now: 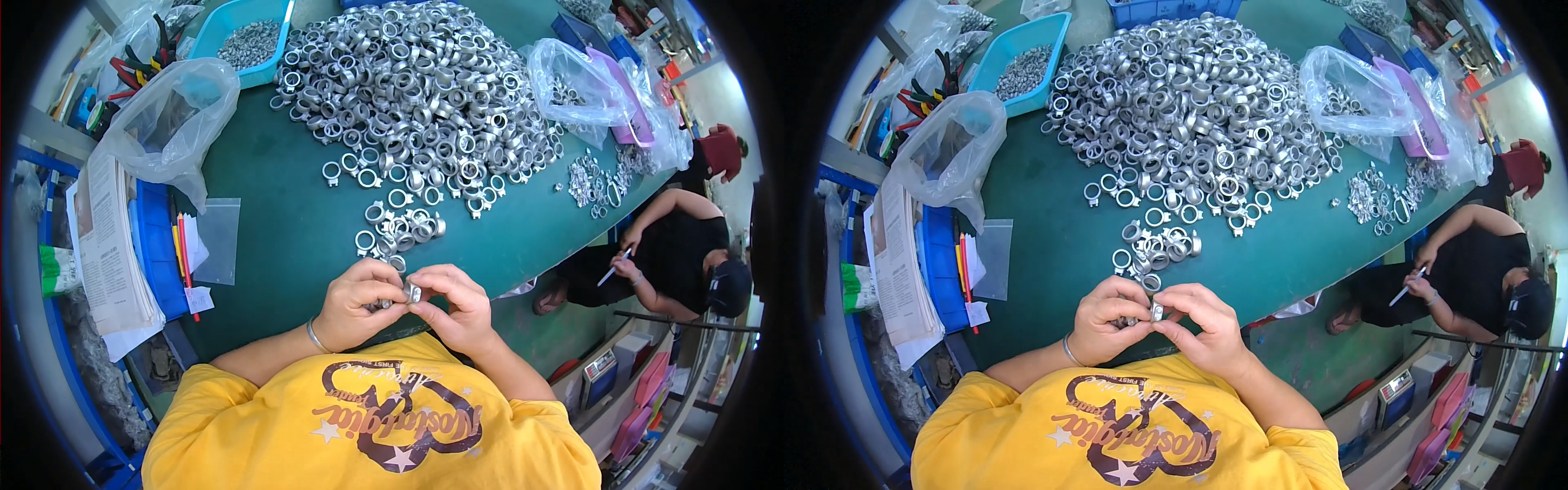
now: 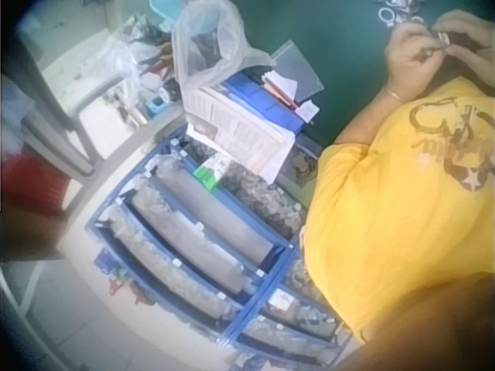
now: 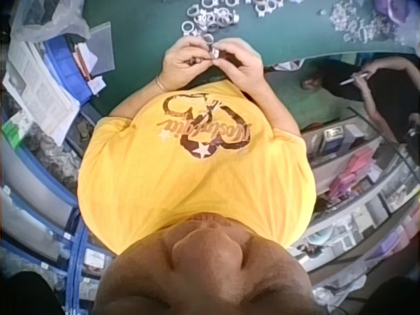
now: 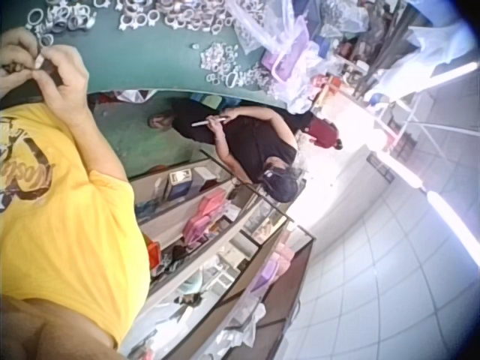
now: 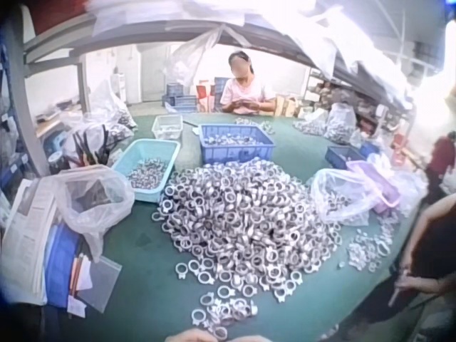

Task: The person assembles small metal components by hand, picking up ring-shaped pieces from a pile and fitting smaller metal parts into them before placing the completed assemblies aside.

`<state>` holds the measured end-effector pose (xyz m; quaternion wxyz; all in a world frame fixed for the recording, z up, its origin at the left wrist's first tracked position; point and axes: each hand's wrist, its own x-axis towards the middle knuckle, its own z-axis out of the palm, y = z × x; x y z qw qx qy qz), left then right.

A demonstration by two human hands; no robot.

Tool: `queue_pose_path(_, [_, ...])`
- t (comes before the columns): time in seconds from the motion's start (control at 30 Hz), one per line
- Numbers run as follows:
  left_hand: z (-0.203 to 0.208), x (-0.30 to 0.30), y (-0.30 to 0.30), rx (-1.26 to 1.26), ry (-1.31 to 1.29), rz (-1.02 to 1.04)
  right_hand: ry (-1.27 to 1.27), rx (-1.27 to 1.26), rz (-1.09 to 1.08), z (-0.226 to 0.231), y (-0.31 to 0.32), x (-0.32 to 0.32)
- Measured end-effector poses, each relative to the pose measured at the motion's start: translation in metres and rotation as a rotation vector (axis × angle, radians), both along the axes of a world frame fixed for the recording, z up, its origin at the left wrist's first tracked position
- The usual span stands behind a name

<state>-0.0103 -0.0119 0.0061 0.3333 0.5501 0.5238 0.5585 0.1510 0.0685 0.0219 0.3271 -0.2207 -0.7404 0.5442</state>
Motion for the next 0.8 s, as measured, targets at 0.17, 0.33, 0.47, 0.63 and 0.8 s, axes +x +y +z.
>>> queue_pose_path(0.17, [-0.004, -0.005, 0.001, -0.054, -0.267, -0.078, -0.207, 0.142, -0.364, -0.011, 0.024, 0.003])
queue_pose_path(0.33, [0.000, -0.014, 0.003, -0.332, -1.255, -0.241, -0.439, 0.097, -0.407, -0.015, 0.053, -0.012])
queue_pose_path(0.47, [-0.002, -0.014, 0.002, -0.319, -1.355, -0.282, -0.327, 0.064, -0.323, -0.023, 0.056, -0.004])
queue_pose_path(0.63, [-0.007, -0.013, 0.002, -0.350, -1.223, -0.299, -0.067, -0.408, -0.194, -0.012, 0.037, 0.004])
queue_pose_path(0.8, [-0.002, -0.006, -0.002, -0.404, -0.872, -0.166, -0.017, 0.147, -0.055, -0.009, 0.030, 0.004])
